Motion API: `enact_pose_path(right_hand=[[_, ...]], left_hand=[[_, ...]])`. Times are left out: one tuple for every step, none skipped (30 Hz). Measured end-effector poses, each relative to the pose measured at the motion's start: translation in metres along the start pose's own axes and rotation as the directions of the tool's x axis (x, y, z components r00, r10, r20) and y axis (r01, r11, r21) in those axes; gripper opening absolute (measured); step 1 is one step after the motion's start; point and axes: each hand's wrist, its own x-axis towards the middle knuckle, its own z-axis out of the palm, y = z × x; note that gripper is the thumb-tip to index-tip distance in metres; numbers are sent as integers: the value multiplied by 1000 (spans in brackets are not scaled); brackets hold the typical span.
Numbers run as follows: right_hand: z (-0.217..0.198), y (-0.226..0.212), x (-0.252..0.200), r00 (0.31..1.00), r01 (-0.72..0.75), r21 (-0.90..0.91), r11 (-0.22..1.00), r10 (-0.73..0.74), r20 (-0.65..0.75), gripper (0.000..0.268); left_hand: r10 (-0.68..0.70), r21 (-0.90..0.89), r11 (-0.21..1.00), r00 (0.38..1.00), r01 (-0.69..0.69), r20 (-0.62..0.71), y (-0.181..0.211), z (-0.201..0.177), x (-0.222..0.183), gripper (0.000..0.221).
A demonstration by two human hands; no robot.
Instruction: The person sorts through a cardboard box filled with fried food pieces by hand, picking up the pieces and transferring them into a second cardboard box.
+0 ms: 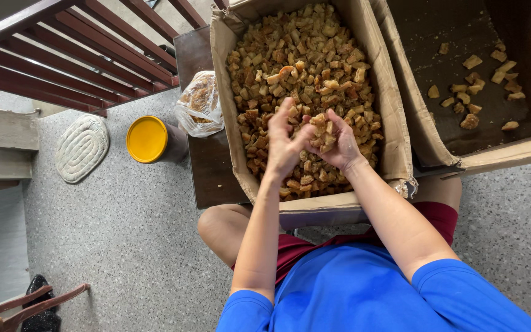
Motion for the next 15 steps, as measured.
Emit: enact_pose_path(right_hand=[[3,-1,-2,999,-25,-4,1000,25,-39,51],[8,-2,-5,1000,-7,27,1000,8,-12,55],[15,-4,-7,1000,10,59,998,-11,14,59],[23,-7,-10,999,27,90,996,-31,43,63],[32,-12,-14,991,49,153,987,-67,114,65],[40,-20,-20,978,65,217,974,-105,182,66],[46,-28,-25,958,75,281,957,-148,246,67],[47,-43,-36,949,185,215,959,-232,215,63],[44,-63,-46,930,292,144,946,-316,190,59],[42,-89,-48,888,312,221,924,-366,277,44],[33,-113,-60,879,410,170,896,-438,188,37],[23,-140,-75,858,503,22,864,-502,104,35],[11,-162,-89,805,589,-151,794,-593,21,27],[-1,-184,-96,743,621,-366,693,-670,-10,24],[-12,-206,-102,669,606,-565,560,-743,-17,22]], left_hand=[[-37,24,999,995,40,-96,-12,-6,3,78],[-74,44,995,978,84,-194,-29,-12,5,74],[-115,161,974,961,159,-249,-48,-17,3,72],[-144,272,934,939,234,-311,-68,-21,2,71],[-76,294,941,950,168,-302,-85,-19,0,75],[-8,316,943,956,104,-292,-98,-18,-2,79],[60,337,941,958,40,-280,-107,-17,-2,83],[-1,333,938,961,96,-275,-112,-13,-5,83],[-61,329,932,961,152,-271,-111,-8,-7,83],[-120,322,924,957,204,-263,-107,-4,-8,83],[-177,451,856,963,253,-204,-102,-4,-8,86],[-237,571,771,960,281,-152,-96,-4,-6,89],[-301,683,671,948,290,-107,-91,-3,-4,92],[-315,687,664,944,295,-101,-87,-3,-4,95],[-328,692,657,940,299,-95,-85,-3,-5,97]])
